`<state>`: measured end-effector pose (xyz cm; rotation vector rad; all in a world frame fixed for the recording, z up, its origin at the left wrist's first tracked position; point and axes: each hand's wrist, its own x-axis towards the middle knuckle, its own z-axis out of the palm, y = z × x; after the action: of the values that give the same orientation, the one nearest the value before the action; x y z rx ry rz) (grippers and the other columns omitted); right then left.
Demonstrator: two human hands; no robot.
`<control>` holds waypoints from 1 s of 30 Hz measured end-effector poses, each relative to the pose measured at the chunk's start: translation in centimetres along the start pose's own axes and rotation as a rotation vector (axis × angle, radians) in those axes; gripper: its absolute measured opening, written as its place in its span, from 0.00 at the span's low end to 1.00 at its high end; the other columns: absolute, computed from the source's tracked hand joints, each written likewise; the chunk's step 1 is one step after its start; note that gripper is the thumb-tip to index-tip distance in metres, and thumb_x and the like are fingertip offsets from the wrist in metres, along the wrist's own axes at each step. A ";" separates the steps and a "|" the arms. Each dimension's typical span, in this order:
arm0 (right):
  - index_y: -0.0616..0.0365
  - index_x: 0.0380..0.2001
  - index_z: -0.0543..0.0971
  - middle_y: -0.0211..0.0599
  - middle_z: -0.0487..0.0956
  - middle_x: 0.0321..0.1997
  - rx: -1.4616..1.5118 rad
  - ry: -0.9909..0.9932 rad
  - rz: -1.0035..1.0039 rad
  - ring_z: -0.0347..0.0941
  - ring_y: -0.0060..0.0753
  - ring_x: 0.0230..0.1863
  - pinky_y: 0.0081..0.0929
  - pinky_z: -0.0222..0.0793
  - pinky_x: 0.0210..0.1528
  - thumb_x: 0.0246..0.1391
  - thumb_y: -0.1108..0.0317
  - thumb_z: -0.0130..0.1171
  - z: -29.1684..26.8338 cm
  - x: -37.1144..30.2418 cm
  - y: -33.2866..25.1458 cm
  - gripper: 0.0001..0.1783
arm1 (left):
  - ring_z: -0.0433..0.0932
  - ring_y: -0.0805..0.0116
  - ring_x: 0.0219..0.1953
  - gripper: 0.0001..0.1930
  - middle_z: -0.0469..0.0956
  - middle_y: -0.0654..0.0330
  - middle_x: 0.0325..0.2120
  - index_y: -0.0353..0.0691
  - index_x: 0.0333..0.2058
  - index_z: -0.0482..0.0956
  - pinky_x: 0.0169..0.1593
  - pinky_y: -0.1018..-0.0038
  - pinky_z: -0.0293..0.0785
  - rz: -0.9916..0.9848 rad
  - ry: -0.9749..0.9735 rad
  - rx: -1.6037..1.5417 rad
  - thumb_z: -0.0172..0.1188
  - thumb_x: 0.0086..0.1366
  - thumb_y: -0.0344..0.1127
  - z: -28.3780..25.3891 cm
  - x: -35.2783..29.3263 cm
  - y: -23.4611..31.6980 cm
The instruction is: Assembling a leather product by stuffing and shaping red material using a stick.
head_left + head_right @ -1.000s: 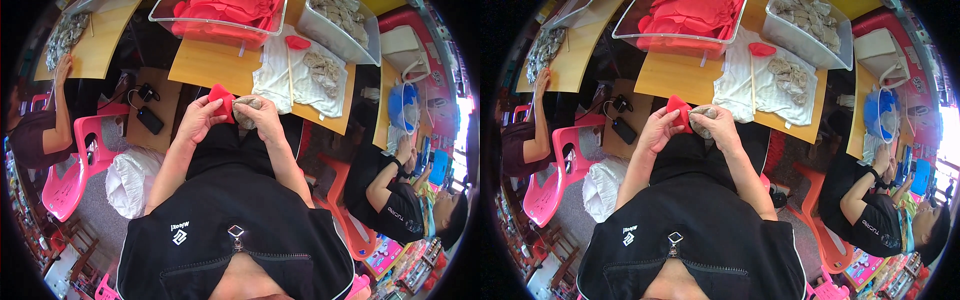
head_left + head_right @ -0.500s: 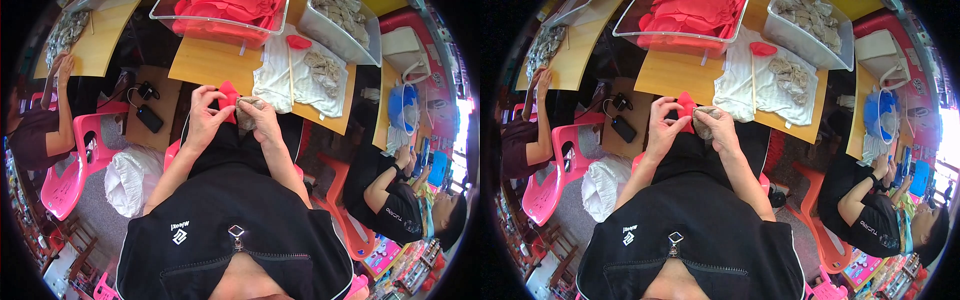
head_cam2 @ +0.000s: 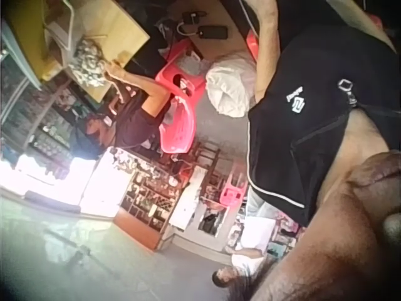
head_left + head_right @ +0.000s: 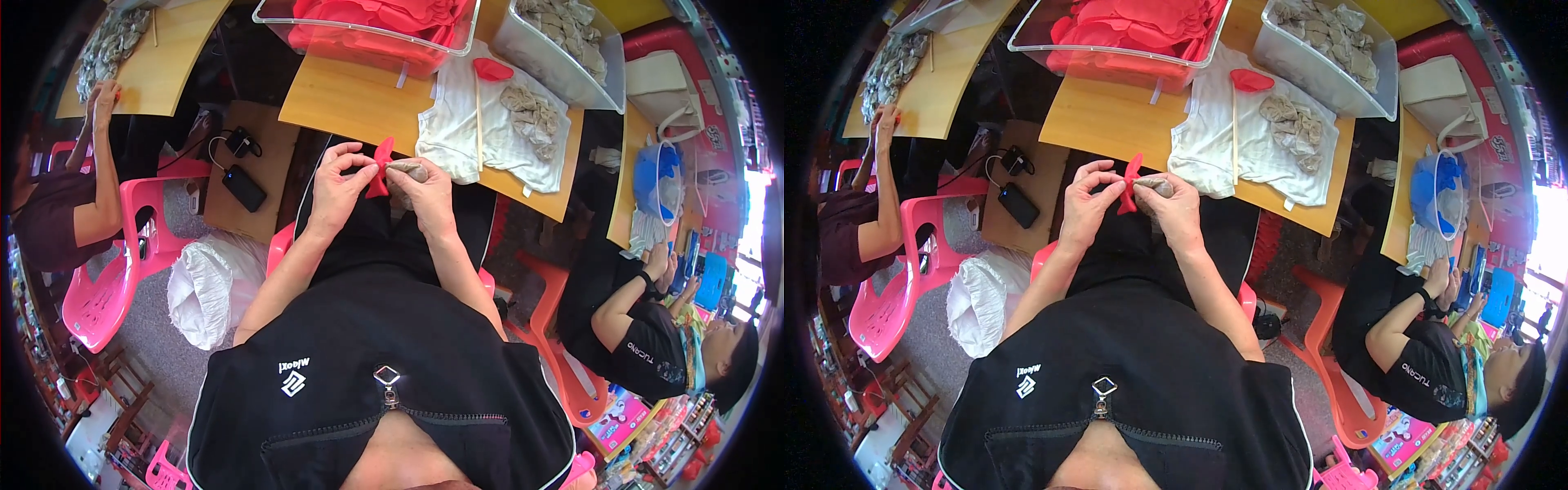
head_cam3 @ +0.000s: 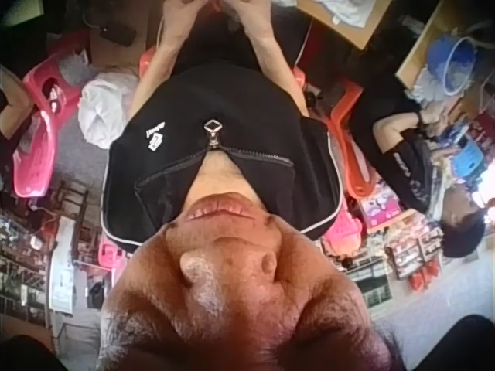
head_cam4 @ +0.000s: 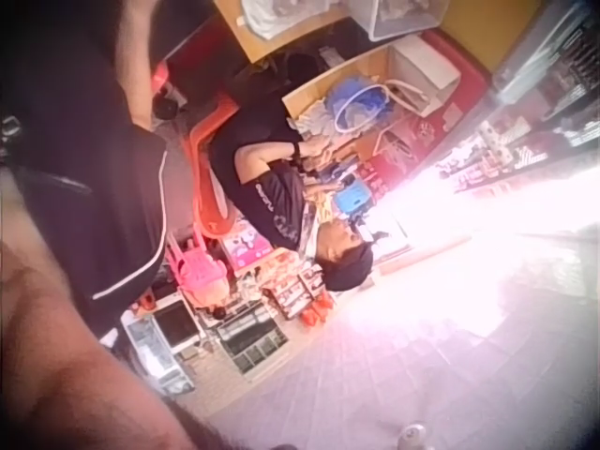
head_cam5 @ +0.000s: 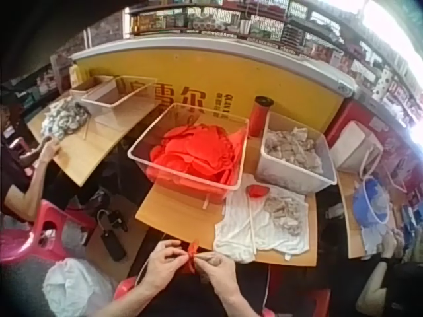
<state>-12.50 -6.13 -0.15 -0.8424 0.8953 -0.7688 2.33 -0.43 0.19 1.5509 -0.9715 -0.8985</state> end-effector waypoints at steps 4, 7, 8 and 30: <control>0.63 0.32 0.79 0.30 0.79 0.25 -0.350 0.152 -0.095 0.71 0.14 0.27 0.14 0.68 0.29 0.48 0.73 0.63 0.3 -0.1 0.3 0.07 | 0.71 0.65 0.49 0.07 0.67 0.53 0.50 0.36 0.33 0.81 0.52 0.73 0.67 0.032 -0.001 -0.105 0.64 0.55 0.31 0.9 -0.1 -0.7; 0.63 0.31 0.79 0.29 0.78 0.25 -0.270 0.191 -0.069 0.70 0.13 0.26 0.13 0.68 0.28 0.48 0.73 0.63 -0.2 0.2 0.8 0.06 | 0.71 0.68 0.49 0.06 0.66 0.53 0.50 0.35 0.31 0.81 0.52 0.75 0.68 0.078 -0.069 -0.110 0.63 0.57 0.31 1.2 -0.1 -0.3; 0.63 0.31 0.79 0.28 0.78 0.26 -0.171 0.193 -0.019 0.70 0.13 0.26 0.13 0.68 0.28 0.48 0.73 0.63 -0.4 0.2 0.9 0.06 | 0.72 0.70 0.47 0.09 0.68 0.54 0.48 0.33 0.37 0.78 0.50 0.77 0.69 0.061 -0.131 -0.211 0.61 0.58 0.27 1.0 0.1 -0.5; 0.62 0.33 0.78 0.29 0.78 0.29 -0.299 0.192 -0.140 0.72 0.16 0.31 0.16 0.69 0.34 0.48 0.72 0.64 -0.9 0.1 1.4 0.09 | 0.77 0.76 0.38 0.21 0.78 0.61 0.36 0.32 0.45 0.72 0.43 0.80 0.74 -0.258 -0.178 -0.495 0.67 0.52 0.25 0.2 1.2 0.1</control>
<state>-12.97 -5.86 -1.74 -1.1170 1.1500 -0.8600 2.59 -1.58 0.23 1.1973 -0.6101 -1.3623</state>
